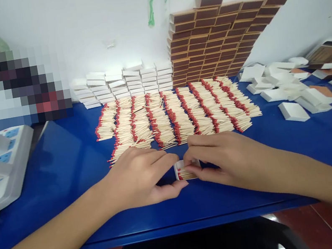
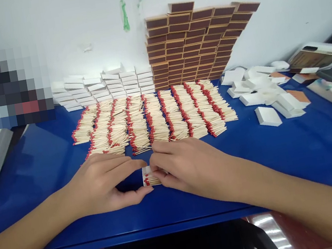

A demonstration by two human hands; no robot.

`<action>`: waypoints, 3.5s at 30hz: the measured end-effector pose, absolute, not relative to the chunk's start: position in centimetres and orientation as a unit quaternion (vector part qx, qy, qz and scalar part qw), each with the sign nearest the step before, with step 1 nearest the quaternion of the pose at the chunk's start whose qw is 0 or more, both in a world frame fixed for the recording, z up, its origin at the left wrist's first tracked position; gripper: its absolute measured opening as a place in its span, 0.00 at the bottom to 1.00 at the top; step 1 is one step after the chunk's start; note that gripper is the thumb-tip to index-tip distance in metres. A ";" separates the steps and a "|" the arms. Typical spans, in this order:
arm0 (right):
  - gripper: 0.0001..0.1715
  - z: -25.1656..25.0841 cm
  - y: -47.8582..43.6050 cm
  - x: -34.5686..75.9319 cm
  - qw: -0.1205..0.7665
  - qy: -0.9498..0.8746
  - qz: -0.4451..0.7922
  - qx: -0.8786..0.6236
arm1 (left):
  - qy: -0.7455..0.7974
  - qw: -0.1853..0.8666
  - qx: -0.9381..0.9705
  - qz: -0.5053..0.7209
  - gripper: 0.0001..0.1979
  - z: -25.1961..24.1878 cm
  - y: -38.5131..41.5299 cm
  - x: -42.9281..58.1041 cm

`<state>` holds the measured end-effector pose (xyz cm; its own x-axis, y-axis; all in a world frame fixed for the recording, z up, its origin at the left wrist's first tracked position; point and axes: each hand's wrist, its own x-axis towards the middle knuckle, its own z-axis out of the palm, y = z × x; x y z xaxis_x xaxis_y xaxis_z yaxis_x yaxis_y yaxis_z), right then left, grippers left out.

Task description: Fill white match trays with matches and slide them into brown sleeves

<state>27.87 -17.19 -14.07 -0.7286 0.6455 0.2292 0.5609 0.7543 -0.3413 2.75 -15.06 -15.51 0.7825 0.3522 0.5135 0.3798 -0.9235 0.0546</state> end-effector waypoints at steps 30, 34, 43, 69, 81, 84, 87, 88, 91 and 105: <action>0.08 -14.5 -14.3 29.7 0.138 -0.905 0.040 -0.401 | -0.202 0.015 -0.948 -0.245 0.14 -15.0 -14.9 2.2; 0.09 -14.6 -14.3 29.7 0.136 -0.903 0.033 -0.406 | -0.195 0.022 -0.949 -0.247 0.14 -14.9 -14.9 2.2; 0.09 -14.7 -14.1 29.7 0.134 -0.903 0.030 -0.406 | -0.189 0.025 -0.948 -0.255 0.14 -15.1 -14.9 2.2; 0.11 -14.7 -14.3 29.7 0.130 -0.905 0.072 -0.400 | -0.192 0.022 -0.949 -0.248 0.15 -15.1 -14.8 2.3; 0.09 -14.9 -14.3 29.6 0.119 -0.908 0.052 -0.398 | -0.196 0.012 -0.949 -0.245 0.15 -15.1 -14.8 2.3; 0.10 -14.9 -14.3 29.6 0.111 -0.909 0.052 -0.399 | -0.192 0.015 -0.950 -0.247 0.15 -15.1 -14.9 2.3; 0.10 -14.8 -14.3 29.6 0.107 -0.907 0.058 -0.404 | -0.196 0.013 -0.950 -0.243 0.15 -15.1 -14.9 2.3; 0.10 -14.8 -14.3 29.6 0.107 -0.905 0.063 -0.406 | -0.197 0.012 -0.950 -0.241 0.15 -15.1 -14.8 2.3; 0.10 -14.7 -14.3 29.8 0.107 -0.901 0.077 -0.413 | -0.198 0.012 -0.950 -0.241 0.14 -15.0 -14.8 2.3; 0.12 -14.0 -14.5 30.0 0.126 -0.902 0.064 -0.408 | -0.220 0.003 -0.946 -0.238 0.15 -15.3 -14.6 2.2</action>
<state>30.03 -14.54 -13.99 -0.6348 0.7527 0.1747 0.7204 0.6583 -0.2184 2.17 -14.57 -15.28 0.7900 0.4143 0.4519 0.4173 -0.9034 0.0987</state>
